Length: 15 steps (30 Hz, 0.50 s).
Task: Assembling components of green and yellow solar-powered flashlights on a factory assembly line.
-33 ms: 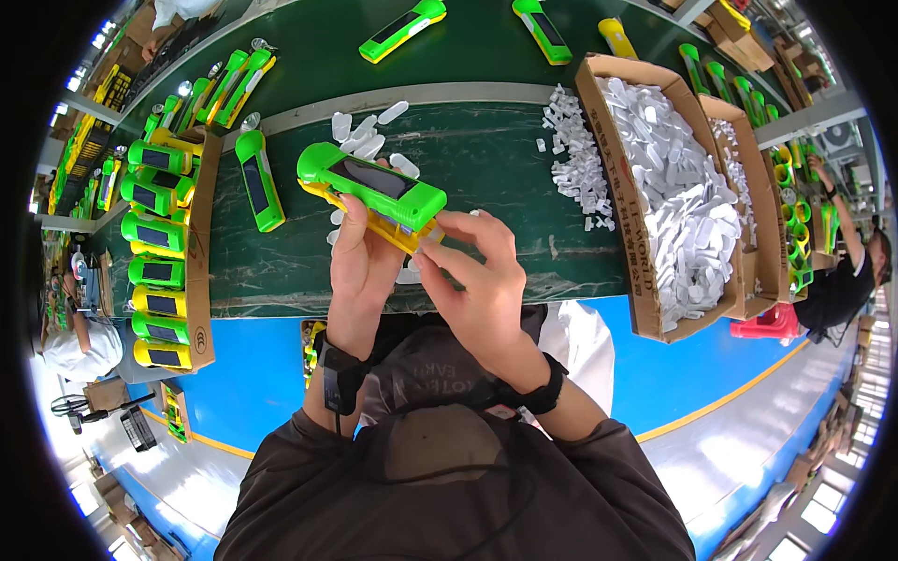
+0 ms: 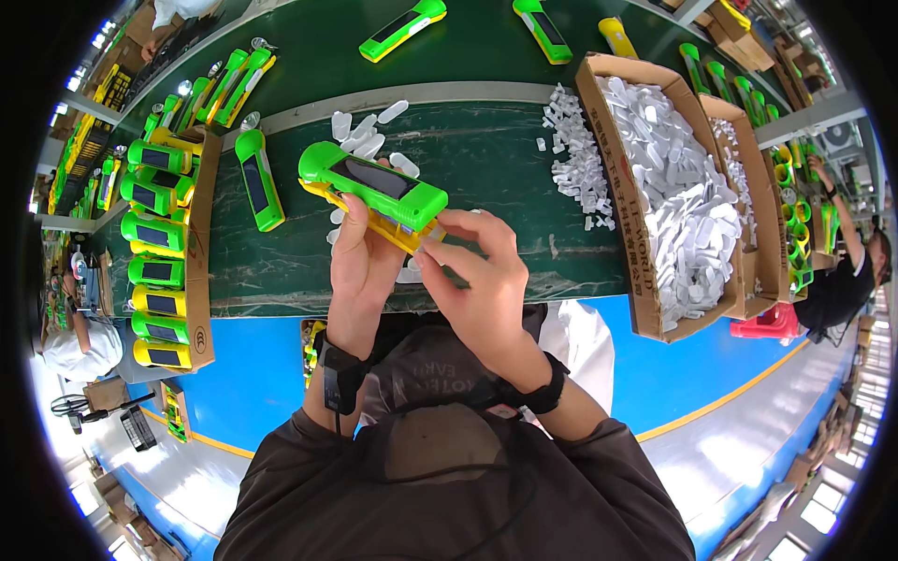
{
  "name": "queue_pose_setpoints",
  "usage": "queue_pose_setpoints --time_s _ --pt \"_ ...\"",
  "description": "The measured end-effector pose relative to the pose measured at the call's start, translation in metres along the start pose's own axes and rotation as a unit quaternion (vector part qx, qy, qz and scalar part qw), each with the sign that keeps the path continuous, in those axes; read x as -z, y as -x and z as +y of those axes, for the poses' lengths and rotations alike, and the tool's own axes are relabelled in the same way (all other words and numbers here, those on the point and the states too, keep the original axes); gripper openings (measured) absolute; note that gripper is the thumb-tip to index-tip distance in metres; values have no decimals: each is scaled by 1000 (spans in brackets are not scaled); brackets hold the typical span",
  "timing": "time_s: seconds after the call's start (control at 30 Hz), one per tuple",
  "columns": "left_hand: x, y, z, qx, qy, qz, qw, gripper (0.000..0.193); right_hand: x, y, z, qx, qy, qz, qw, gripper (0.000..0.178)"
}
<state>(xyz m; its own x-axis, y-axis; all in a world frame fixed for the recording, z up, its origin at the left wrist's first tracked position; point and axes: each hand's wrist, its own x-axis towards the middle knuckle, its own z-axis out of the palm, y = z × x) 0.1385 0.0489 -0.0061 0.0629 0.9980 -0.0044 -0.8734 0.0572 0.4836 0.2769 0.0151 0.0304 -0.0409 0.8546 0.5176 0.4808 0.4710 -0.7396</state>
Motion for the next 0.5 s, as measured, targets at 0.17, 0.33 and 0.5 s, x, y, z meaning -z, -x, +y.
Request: queue_pose_setpoints --time_s 0.17,0.33,0.5 --pt "-1 -3 1 7 7 16 1000 52 0 -6 1 -88 -73 -17 993 19" --pt "-9 -3 4 7 40 31 999 44 4 -9 1 27 62 -26 997 16" --pt "-9 -2 4 15 42 27 999 45 0 -2 6 -62 -37 -36 997 14"
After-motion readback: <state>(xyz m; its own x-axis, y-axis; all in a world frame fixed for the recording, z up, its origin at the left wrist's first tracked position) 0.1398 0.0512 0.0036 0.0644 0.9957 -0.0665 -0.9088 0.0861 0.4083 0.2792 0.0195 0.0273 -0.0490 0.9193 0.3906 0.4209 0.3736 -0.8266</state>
